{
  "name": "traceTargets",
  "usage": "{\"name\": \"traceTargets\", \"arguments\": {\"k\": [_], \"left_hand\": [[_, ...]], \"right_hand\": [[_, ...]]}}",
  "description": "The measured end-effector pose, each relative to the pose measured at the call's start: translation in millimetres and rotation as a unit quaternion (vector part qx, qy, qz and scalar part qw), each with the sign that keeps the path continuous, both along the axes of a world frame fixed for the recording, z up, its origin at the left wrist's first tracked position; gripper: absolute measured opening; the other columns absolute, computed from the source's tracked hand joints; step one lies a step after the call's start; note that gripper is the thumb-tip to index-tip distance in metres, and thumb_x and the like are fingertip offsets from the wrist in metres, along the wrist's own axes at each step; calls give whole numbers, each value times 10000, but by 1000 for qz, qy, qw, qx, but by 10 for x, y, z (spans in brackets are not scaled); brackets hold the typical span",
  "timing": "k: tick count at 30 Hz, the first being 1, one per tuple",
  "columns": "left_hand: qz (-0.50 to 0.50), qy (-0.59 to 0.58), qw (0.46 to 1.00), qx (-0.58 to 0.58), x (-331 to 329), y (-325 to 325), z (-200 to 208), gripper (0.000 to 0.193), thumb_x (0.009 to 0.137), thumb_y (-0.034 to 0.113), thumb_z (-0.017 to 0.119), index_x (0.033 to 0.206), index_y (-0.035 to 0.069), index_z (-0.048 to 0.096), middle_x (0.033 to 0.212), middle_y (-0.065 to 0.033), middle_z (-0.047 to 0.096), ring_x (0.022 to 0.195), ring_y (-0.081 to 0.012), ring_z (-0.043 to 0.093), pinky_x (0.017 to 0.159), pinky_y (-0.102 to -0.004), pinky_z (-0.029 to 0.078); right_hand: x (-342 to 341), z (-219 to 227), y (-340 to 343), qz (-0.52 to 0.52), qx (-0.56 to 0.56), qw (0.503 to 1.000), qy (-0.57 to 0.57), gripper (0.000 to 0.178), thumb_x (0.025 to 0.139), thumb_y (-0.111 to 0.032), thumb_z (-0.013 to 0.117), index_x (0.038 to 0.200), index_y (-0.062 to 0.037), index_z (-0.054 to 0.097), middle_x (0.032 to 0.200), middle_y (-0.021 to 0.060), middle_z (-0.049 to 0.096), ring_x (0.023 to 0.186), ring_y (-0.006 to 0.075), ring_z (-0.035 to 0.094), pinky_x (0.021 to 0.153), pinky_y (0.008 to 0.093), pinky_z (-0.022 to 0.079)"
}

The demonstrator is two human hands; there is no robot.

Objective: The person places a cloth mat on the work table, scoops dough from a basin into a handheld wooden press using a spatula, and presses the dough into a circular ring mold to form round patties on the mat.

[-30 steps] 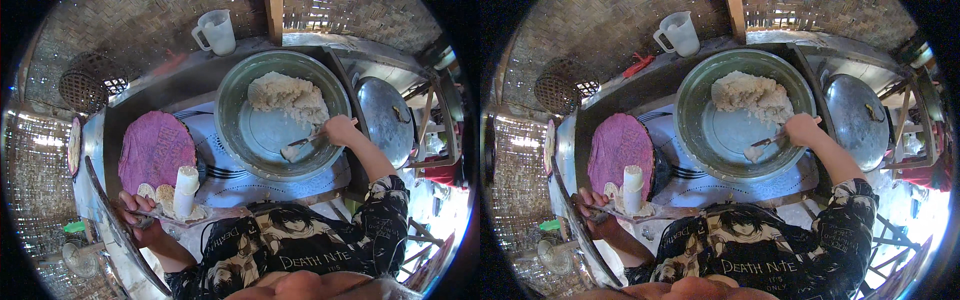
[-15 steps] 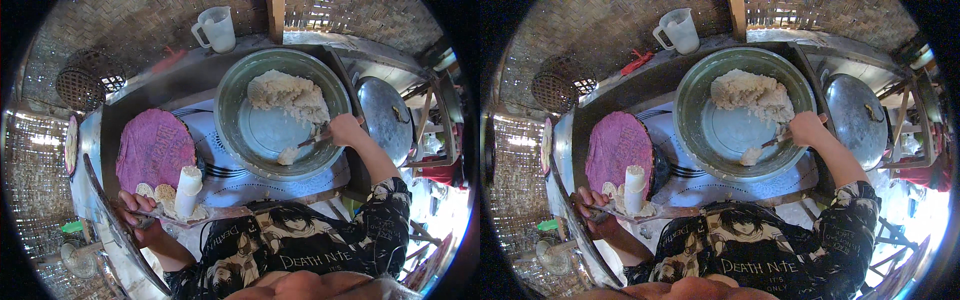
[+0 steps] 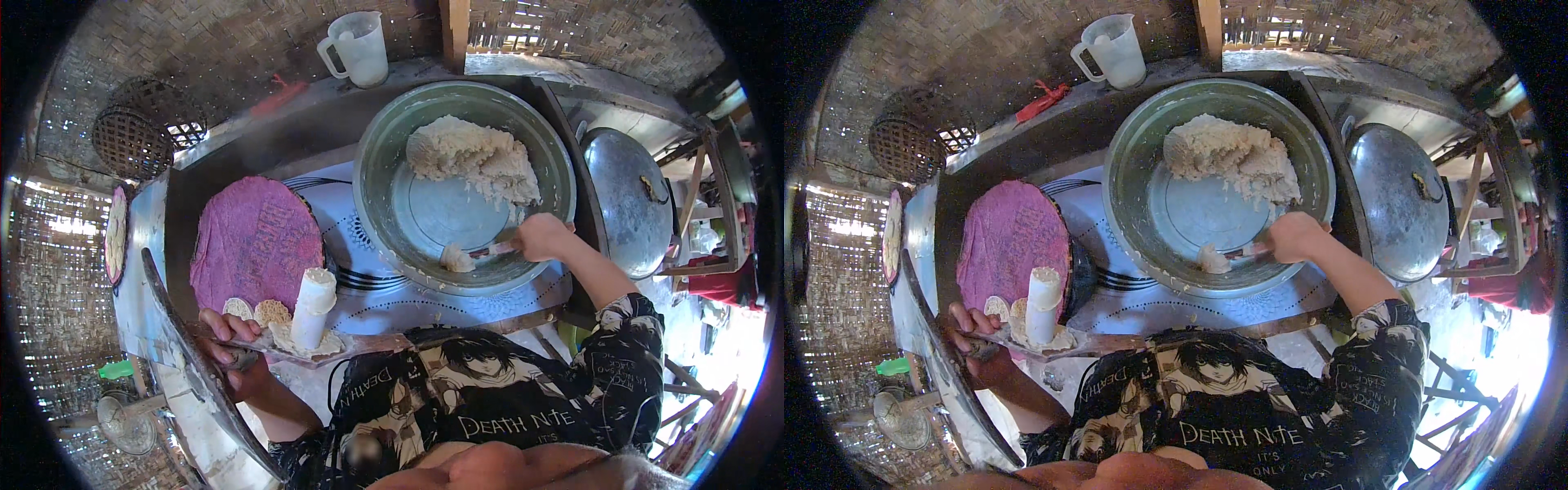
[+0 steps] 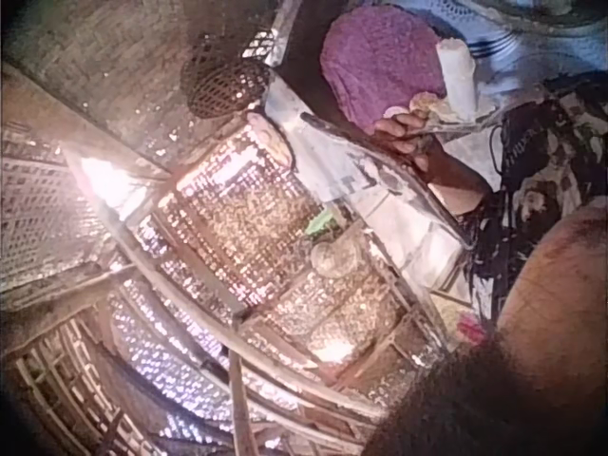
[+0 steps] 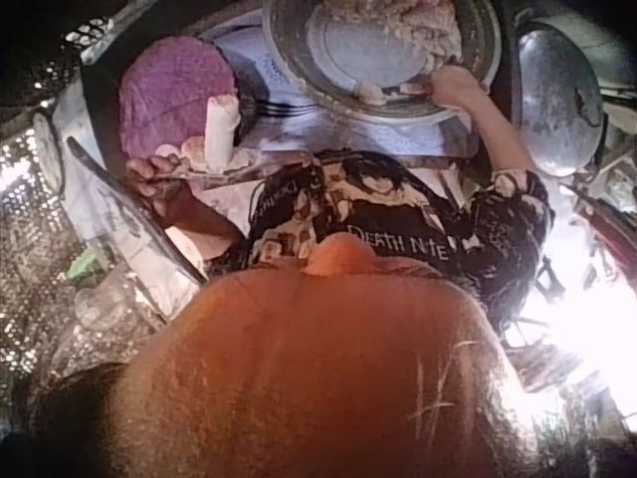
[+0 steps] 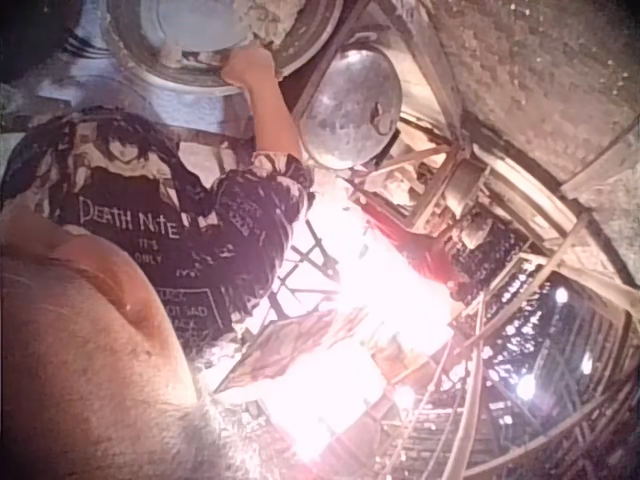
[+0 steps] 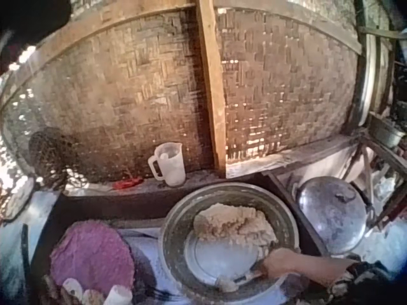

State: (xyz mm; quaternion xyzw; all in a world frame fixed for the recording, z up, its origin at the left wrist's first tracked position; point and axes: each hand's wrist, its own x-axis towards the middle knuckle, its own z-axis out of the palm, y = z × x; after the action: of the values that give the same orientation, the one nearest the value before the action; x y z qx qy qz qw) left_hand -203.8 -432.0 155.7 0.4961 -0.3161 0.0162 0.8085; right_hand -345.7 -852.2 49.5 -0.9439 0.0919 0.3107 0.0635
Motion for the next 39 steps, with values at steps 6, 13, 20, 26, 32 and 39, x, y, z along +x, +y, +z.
{"name": "traceTargets", "arguments": {"k": [6,13,20,26,32,39], "left_hand": [[-18,-12,1000,23,16,-84,2,340,685,253,709,765,104,415,850,-67,312,684,-200,458,697,-370,478],[-6,-54,992,114,39,-151,206,211,708,151,693,755,57,511,751,-68,449,646,-217,543,596,-357,514],[8,135,935,329,340,-450,-437,365,711,130,645,1041,43,514,913,-65,580,804,-159,580,729,-287,473],[-15,-152,888,434,225,-900,-149,507,619,271,678,1040,26,536,1004,-199,563,937,-353,544,814,-386,428],[5,-154,862,483,106,-842,53,437,667,273,638,1030,41,561,1015,-184,559,925,-344,542,816,-378,429],[10,-171,856,488,148,-898,-89,395,671,302,624,970,44,598,984,-193,575,916,-352,550,795,-392,436]], "right_hand": [[13,-54,-7,9,11,999,49,201,684,-184,533,791,-73,662,792,192,618,784,348,598,700,417,477],[49,530,-220,-23,131,990,-53,209,747,-278,572,843,-118,665,738,127,616,700,288,590,630,366,455],[-87,1074,-284,-65,427,892,-133,358,717,-238,680,999,-24,623,761,62,609,773,122,545,688,271,427],[45,1376,145,-65,579,812,-18,374,848,-307,550,1096,-29,574,670,-44,508,583,45,429,522,181,351],[249,1970,279,163,310,907,-235,330,822,-275,553,1113,-122,580,630,26,527,601,170,528,557,297,415],[308,2464,1134,327,-59,829,-449,275,726,-272,579,959,-135,625,681,41,519,691,224,560,590,362,422]]}}
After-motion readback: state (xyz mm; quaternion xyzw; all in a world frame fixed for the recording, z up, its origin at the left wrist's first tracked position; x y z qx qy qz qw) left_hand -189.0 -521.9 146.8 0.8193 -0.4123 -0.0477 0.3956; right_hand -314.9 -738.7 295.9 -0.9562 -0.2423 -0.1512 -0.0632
